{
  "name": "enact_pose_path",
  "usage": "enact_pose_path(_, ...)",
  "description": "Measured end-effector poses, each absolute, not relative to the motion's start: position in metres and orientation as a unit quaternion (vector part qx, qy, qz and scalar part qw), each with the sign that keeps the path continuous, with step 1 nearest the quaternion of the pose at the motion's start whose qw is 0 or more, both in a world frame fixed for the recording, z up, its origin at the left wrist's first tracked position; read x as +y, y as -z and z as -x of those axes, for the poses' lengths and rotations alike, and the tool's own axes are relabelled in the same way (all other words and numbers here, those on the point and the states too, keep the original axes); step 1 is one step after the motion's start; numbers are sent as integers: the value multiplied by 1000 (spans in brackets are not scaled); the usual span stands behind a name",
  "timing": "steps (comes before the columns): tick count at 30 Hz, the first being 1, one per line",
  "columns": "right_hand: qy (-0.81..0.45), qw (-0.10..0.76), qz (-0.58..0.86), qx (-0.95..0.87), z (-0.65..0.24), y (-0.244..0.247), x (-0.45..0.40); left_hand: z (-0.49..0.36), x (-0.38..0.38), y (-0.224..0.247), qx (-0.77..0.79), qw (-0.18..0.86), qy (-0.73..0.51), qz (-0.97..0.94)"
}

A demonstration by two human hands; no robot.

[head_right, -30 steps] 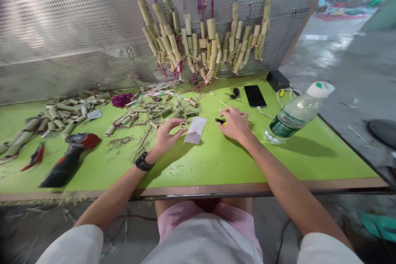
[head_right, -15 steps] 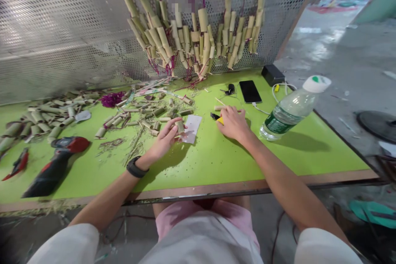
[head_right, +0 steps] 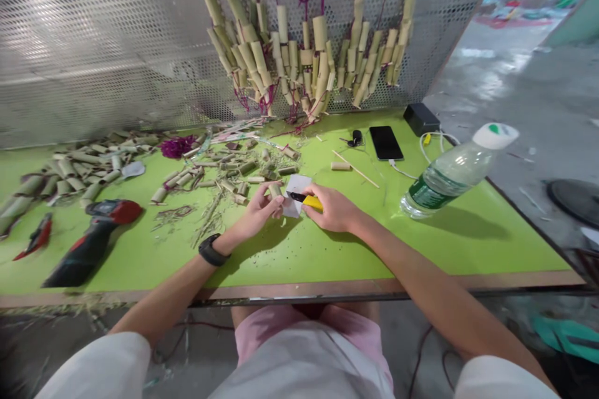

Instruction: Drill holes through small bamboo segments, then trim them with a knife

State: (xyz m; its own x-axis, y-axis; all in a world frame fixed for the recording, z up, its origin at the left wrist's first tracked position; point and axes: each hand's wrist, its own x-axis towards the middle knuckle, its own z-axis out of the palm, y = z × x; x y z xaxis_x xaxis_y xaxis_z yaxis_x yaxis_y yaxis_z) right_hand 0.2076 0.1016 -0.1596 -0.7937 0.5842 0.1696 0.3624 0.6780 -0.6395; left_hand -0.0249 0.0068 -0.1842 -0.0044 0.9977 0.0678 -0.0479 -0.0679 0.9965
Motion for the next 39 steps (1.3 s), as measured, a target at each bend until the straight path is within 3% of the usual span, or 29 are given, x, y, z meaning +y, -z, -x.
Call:
enact_pose_path(8, -258, 210, 224, -916, -208, 162, 108, 25, 4, 186, 506, 433, -499, -555)
enact_pose_path(16, -243, 180, 246, -921, -209, 162, 106, 23, 0, 180, 564, 323, -416, -636)
enact_pose_path(24, -219, 198, 255, -921, -210, 163, 109, 30, 3, 178, 559, 295, -449, -631)
enact_pose_path(28, -223, 213, 263, -914, -213, 160, 116, 53, 12, 159, 518, 256, -530, -621)
enact_pose_path(31, -199, 265, 264, -906, -217, 153, 123, 78, 13, 133, 489, 203, -575, -624)
enact_pose_path(36, -128, 400, 278, -864, -229, 130, 127, 97, -10, 83, 514, 176, -549, -635)
enact_pose_path(39, -128, 435, 306, -837, -236, 112, 122, 93, -28, 67, 541, 151, -540, -627)
